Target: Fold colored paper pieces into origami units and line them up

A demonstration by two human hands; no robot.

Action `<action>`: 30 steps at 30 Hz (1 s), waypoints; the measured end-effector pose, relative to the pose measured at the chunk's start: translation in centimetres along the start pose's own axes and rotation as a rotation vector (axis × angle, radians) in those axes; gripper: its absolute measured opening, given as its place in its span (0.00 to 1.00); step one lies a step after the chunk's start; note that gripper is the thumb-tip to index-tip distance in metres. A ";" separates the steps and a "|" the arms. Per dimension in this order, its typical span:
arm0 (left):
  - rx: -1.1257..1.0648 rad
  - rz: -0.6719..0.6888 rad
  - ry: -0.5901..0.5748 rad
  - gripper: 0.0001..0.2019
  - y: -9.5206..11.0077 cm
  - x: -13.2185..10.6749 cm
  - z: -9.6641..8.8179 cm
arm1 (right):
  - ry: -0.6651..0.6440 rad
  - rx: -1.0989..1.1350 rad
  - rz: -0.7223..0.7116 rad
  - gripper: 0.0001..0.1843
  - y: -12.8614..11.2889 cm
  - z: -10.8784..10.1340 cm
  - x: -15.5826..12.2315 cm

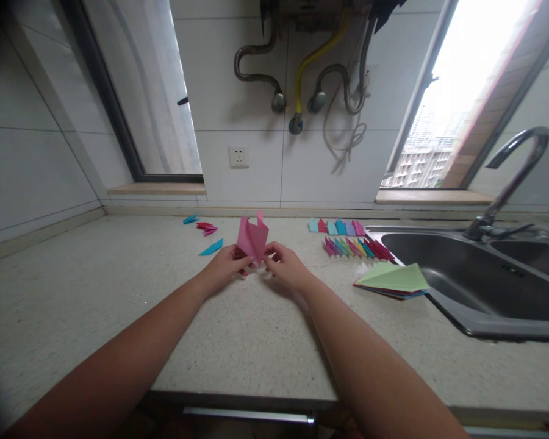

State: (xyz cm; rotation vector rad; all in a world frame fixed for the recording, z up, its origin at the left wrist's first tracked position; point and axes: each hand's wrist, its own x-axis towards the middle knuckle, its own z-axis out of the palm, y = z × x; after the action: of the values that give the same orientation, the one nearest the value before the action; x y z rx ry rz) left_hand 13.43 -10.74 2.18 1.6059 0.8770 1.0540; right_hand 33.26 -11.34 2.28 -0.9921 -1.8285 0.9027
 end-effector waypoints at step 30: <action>0.116 0.051 -0.078 0.17 0.7 -0.8 0.3 | 0.034 -0.033 -0.047 0.09 -0.2 -0.1 0.0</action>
State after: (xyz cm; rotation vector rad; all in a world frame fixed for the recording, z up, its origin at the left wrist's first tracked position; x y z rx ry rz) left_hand 13.44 -11.69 2.64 1.7625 0.8622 0.9847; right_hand 33.31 -11.38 2.47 -0.9758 -1.8356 0.8245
